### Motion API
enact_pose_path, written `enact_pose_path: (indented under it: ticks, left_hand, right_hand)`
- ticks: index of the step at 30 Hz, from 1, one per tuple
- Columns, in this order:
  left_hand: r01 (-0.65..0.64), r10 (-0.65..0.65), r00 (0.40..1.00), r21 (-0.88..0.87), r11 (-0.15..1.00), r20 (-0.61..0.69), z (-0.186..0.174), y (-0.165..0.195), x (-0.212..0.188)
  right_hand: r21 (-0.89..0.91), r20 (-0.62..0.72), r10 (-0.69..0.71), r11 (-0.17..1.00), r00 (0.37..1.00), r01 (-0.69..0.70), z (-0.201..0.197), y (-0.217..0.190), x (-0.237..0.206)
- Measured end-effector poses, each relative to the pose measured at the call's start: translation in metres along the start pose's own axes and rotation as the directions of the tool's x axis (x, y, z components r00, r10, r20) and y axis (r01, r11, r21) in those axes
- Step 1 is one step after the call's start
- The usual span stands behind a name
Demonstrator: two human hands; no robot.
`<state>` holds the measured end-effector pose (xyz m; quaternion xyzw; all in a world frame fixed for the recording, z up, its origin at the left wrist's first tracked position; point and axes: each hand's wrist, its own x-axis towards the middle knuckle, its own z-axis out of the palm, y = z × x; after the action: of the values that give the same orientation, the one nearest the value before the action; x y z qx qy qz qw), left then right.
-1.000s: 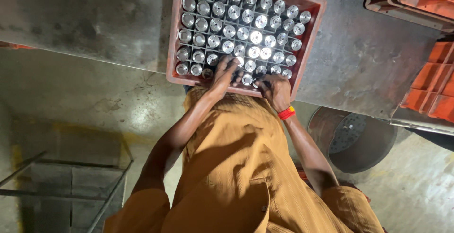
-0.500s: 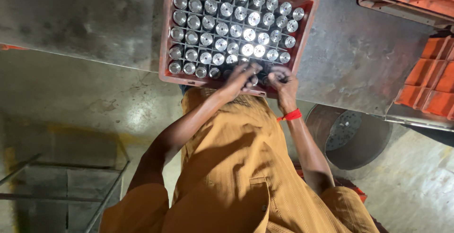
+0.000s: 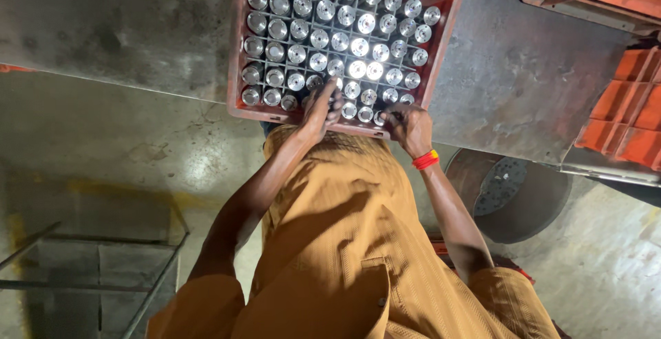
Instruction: The person repeatedly picks small metallic caps from a red crate and places them into two metal buckets on the table. The person also picks up a small rectangular object and places it into one of the buckets. The task continues with the person handling the caps one by one.
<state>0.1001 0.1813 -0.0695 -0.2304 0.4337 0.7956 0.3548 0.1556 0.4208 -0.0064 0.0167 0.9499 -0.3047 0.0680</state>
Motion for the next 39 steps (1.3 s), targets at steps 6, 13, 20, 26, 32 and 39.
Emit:
enact_pose_path:
  ticks: [6, 13, 20, 26, 32, 39]
  left_hand:
    - [0.033, 0.000, 0.993, 0.284, 0.958, -0.116, 0.003, -0.013, 0.001]
    - [0.178, -0.123, 0.963, 0.223, 0.959, -0.238, -0.018, -0.012, 0.004]
    - [-0.068, 0.056, 0.997, -0.331, 0.941, -0.045, -0.086, 0.015, -0.016]
    - [-0.105, 0.083, 0.990, -0.212, 0.972, -0.111, -0.110, 0.049, -0.039]
    - [-0.174, 0.159, 0.975, -0.085, 0.981, -0.153, -0.115, 0.057, -0.033]
    - [-0.132, 0.126, 0.986, -0.049, 0.990, -0.113, -0.121, 0.059, -0.029]
  right_hand:
    - [0.477, -0.101, 0.111, 0.878, 0.989, -0.050, 0.001, -0.047, 0.008]
    - [0.393, -0.076, -0.115, 0.909, 0.990, 0.136, 0.033, -0.121, 0.030]
    - [0.632, -0.046, 0.091, 0.774, 0.995, -0.041, 0.078, -0.119, 0.056]
    - [0.646, 0.038, 0.147, 0.751, 0.988, -0.136, 0.107, -0.101, 0.069]
    - [0.444, -0.083, 0.019, 0.896, 0.996, 0.020, 0.093, -0.113, 0.063]
    - [0.051, -0.132, -0.333, 0.938, 0.934, 0.342, 0.102, -0.136, 0.084]
